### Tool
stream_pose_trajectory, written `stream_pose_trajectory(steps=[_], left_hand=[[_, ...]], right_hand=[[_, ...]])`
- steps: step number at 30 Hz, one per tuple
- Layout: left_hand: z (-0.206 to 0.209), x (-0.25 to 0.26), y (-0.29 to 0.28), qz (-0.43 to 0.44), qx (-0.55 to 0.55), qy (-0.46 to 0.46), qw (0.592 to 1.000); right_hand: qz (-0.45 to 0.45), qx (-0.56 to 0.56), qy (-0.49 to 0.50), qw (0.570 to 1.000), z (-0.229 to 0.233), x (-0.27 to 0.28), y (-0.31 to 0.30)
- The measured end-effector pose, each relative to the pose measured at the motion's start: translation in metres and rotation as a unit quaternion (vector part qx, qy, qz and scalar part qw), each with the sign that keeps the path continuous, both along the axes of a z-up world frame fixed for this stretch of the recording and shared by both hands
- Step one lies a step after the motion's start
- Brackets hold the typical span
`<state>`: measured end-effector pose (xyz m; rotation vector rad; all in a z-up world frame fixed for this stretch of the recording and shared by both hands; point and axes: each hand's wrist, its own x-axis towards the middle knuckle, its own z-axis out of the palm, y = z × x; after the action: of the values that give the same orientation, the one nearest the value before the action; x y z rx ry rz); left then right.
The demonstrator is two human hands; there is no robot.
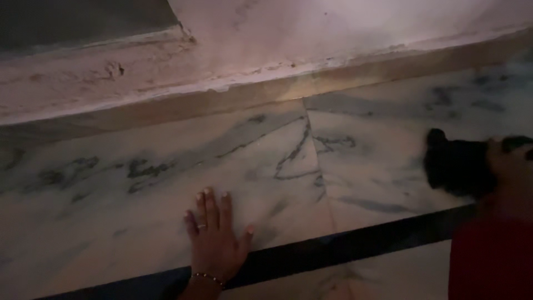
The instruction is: The person wipes the marble floor with a black cloth, moving it across the surface by hand while a bucket of water sits nearby.
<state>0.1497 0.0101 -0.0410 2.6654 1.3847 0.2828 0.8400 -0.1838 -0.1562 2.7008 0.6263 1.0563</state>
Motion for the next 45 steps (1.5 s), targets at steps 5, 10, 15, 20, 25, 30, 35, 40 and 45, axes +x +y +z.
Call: stream_pose_trajectory(steps=[5,10,15,20,25,30,35,40,45], left_hand=[[0.002,0.001,-0.002,0.01,-0.033,0.026,0.999],[0.013,0.005,0.0,0.021,-0.04,0.026,0.999],[-0.008,0.003,0.005,0.006,-0.037,0.07,0.997],[-0.031,-0.004,0.013,-0.005,0.033,0.054,0.998],[-0.04,0.0,0.017,0.034,-0.183,0.436,0.881],[-0.07,-0.008,0.017,0.014,0.164,0.034,0.986],[-0.045,-0.003,0.013,-0.006,0.084,0.008,0.996],[-0.002,0.009,0.014,0.027,-0.205,0.285,0.936],[0.003,0.002,0.003,0.008,-0.041,0.05,0.998]], right_hand=[[0.141,-0.191,0.272,0.932,0.021,0.005,0.054],[0.287,-0.077,0.35,0.888,0.061,-0.075,0.127],[0.12,0.0,0.401,0.908,0.098,-0.071,0.153],[-0.014,0.092,0.4,0.912,0.07,-0.003,0.191],[-0.079,0.114,0.41,0.902,0.065,0.042,0.201],[-0.054,0.078,0.425,0.9,0.052,0.068,0.197],[0.01,0.028,0.407,0.913,0.035,0.069,0.18],[0.248,-0.074,0.216,0.941,0.01,0.015,0.186],[0.351,0.035,0.133,0.926,0.027,-0.127,0.213]])
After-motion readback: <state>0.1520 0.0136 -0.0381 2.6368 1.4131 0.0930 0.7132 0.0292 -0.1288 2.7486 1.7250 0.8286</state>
